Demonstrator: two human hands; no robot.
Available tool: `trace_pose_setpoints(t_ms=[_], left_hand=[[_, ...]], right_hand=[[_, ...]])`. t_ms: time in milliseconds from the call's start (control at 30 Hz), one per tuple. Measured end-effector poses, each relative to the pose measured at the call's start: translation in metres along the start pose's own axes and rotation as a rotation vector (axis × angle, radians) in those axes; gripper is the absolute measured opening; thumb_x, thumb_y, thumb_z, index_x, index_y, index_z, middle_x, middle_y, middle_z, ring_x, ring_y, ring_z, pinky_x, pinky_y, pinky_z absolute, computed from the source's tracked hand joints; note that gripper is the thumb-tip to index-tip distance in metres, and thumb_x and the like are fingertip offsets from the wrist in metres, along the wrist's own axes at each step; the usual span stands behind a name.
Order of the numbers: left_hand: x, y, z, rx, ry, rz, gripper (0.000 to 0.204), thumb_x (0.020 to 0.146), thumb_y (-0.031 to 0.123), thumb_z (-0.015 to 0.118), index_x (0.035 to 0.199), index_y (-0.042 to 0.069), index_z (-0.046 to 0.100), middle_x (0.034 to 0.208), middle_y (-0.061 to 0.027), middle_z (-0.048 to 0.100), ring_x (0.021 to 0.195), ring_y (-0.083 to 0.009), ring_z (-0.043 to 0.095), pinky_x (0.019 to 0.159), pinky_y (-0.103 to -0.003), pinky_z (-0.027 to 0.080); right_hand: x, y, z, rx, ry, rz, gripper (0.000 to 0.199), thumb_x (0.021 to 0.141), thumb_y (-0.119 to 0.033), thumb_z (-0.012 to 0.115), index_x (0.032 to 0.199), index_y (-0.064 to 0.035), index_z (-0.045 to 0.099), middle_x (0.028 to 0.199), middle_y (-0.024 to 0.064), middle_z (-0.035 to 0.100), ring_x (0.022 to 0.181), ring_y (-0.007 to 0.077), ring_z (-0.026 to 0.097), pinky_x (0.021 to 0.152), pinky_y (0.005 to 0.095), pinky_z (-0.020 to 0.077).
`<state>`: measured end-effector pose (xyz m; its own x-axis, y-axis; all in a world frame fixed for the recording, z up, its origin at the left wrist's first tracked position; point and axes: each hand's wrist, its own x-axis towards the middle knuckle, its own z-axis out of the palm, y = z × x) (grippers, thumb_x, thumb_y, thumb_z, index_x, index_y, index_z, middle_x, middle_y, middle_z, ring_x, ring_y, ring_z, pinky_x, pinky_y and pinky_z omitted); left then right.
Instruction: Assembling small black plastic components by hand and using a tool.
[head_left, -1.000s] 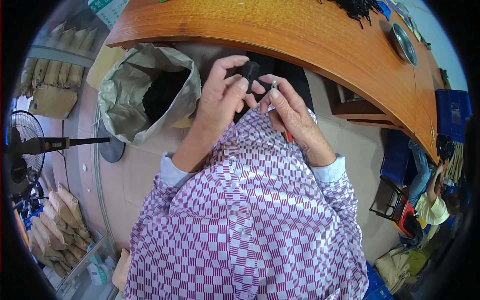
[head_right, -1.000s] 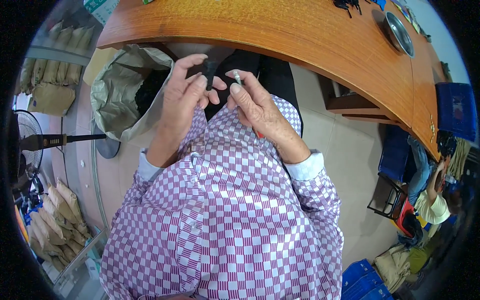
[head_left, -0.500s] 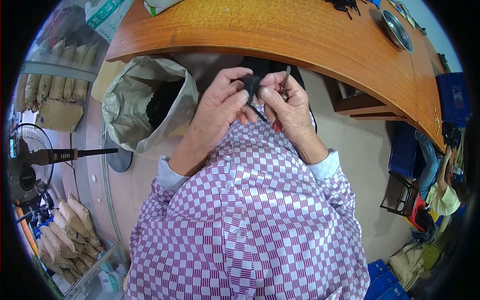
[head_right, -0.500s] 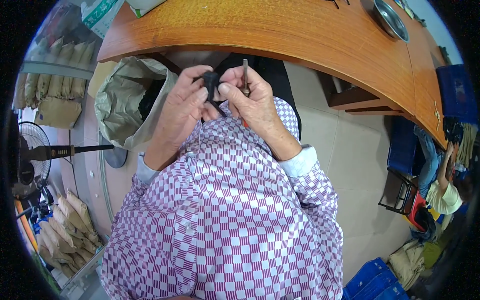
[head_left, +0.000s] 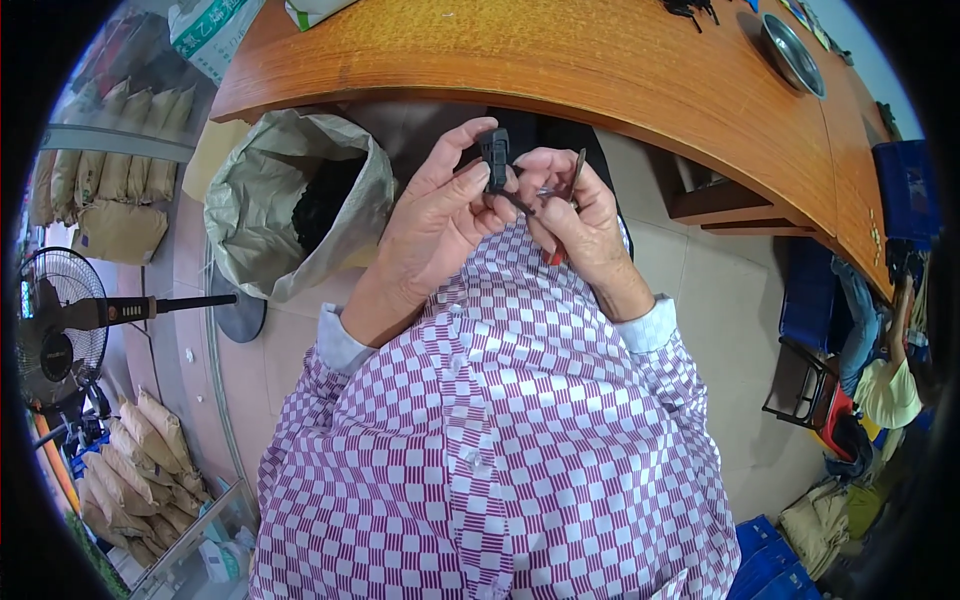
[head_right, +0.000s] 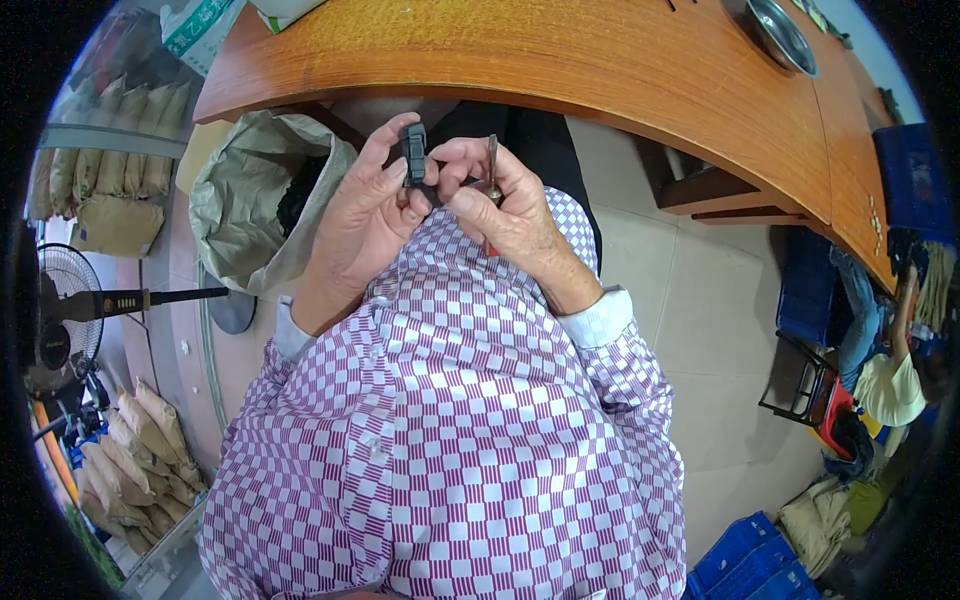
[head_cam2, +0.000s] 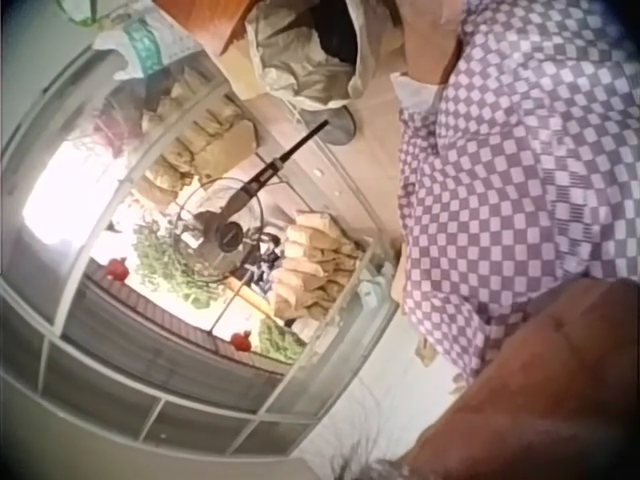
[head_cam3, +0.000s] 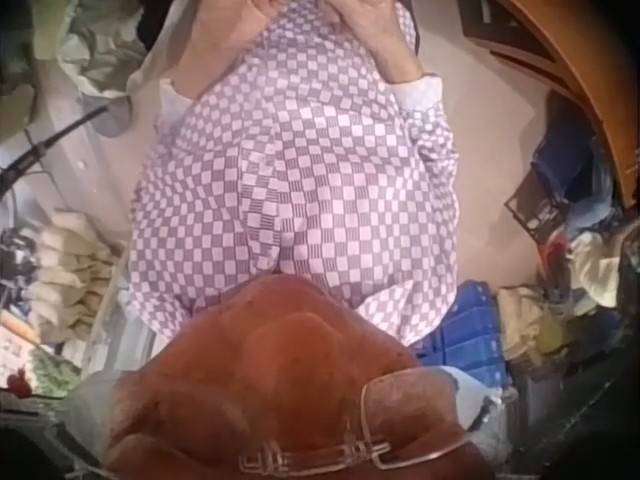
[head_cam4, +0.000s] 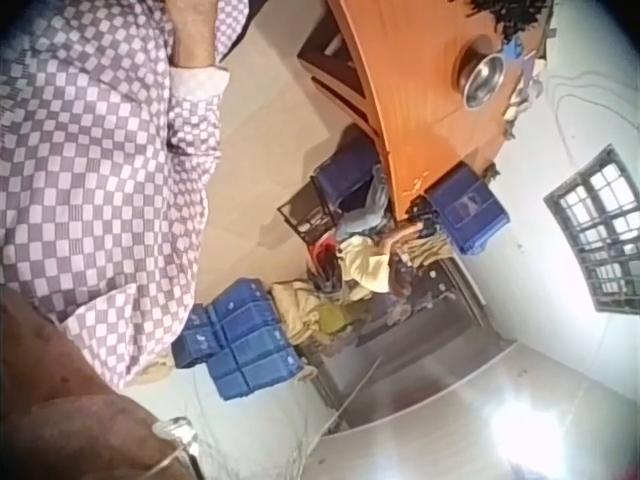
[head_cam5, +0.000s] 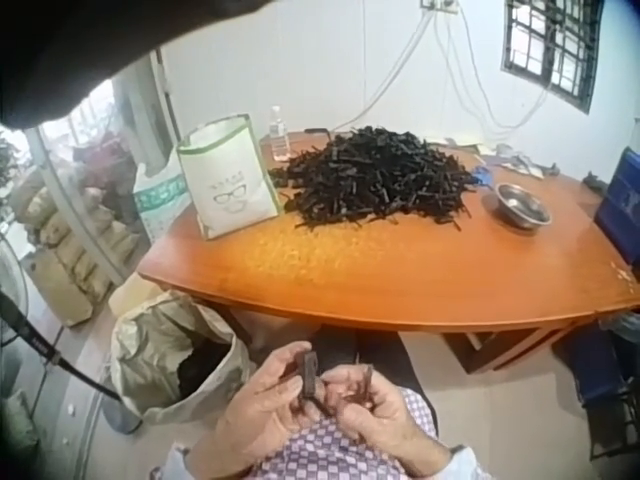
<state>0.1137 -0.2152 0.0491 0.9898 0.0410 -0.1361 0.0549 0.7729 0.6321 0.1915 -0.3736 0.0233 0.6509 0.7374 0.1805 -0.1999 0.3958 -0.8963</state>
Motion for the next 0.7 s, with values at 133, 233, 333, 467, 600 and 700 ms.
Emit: trace_pose_setpoints(t_ms=[133, 233, 333, 467, 600, 700], left_hand=[[0.000, 0.001, -0.002, -0.038, 0.019, 0.008, 0.042, 0.095, 0.009, 0.049, 0.134, 0.010, 0.036, 0.099, -0.0082, 0.058, 0.078, -0.0151, 0.061, 0.071, -0.025, 0.049], [-0.002, -0.002, 0.000, -0.002, 0.006, -0.003, 0.041, 0.094, 0.008, 0.049, 0.134, 0.010, 0.037, 0.100, -0.0084, 0.058, 0.077, -0.0152, 0.061, 0.070, -0.024, 0.049], [-0.003, -0.004, 0.004, 0.201, -0.013, -0.022, 0.040, 0.094, 0.007, 0.049, 0.132, 0.008, 0.038, 0.098, -0.0084, 0.058, 0.074, -0.0149, 0.061, 0.065, -0.023, 0.049], [-0.002, -0.006, 0.005, 0.324, -0.007, -0.018, 0.039, 0.093, 0.007, 0.050, 0.130, 0.007, 0.039, 0.092, -0.0072, 0.059, 0.071, -0.0143, 0.061, 0.060, -0.022, 0.048], [-0.003, -0.005, 0.000, 0.536, -0.055, -0.024, 0.042, 0.092, 0.004, 0.050, 0.132, 0.006, 0.036, 0.101, -0.0094, 0.058, 0.077, -0.0139, 0.060, 0.065, -0.023, 0.048], [-0.003, -0.011, -0.004, 0.716, -0.103, 0.062, 0.043, 0.091, 0.000, 0.050, 0.132, 0.005, 0.035, 0.101, -0.0091, 0.058, 0.076, -0.0127, 0.060, 0.064, -0.021, 0.048]], right_hand=[[0.002, 0.002, 0.001, -0.019, -0.027, 0.001, 0.036, 0.089, -0.018, 0.062, 0.118, -0.0013, 0.050, 0.090, 0.0020, 0.054, 0.052, 0.0043, 0.042, 0.044, 0.0172, 0.0326], [0.007, 0.005, 0.001, -0.065, 0.080, -0.017, 0.035, 0.087, -0.017, 0.065, 0.115, -0.0020, 0.051, 0.087, 0.0011, 0.055, 0.051, 0.0041, 0.042, 0.045, 0.0173, 0.0326], [0.008, -0.002, 0.003, 0.048, 0.145, 0.104, 0.031, 0.086, -0.017, 0.066, 0.110, -0.0029, 0.053, 0.081, 0.0001, 0.055, 0.049, 0.0039, 0.041, 0.044, 0.0174, 0.0324], [0.009, -0.001, -0.001, 0.103, 0.175, 0.188, 0.024, 0.087, -0.017, 0.066, 0.104, -0.0042, 0.055, 0.073, -0.0014, 0.054, 0.047, 0.0035, 0.040, 0.043, 0.0173, 0.0315], [0.008, -0.004, -0.003, 0.072, 0.166, 0.259, 0.017, 0.088, -0.017, 0.064, 0.098, -0.0048, 0.057, 0.068, -0.0024, 0.053, 0.046, 0.0030, 0.039, 0.041, 0.0172, 0.0300], [0.005, -0.004, -0.006, 0.040, 0.148, 0.296, 0.016, 0.088, -0.016, 0.064, 0.097, -0.0044, 0.057, 0.069, -0.0023, 0.053, 0.048, 0.0026, 0.040, 0.042, 0.0170, 0.0314]])
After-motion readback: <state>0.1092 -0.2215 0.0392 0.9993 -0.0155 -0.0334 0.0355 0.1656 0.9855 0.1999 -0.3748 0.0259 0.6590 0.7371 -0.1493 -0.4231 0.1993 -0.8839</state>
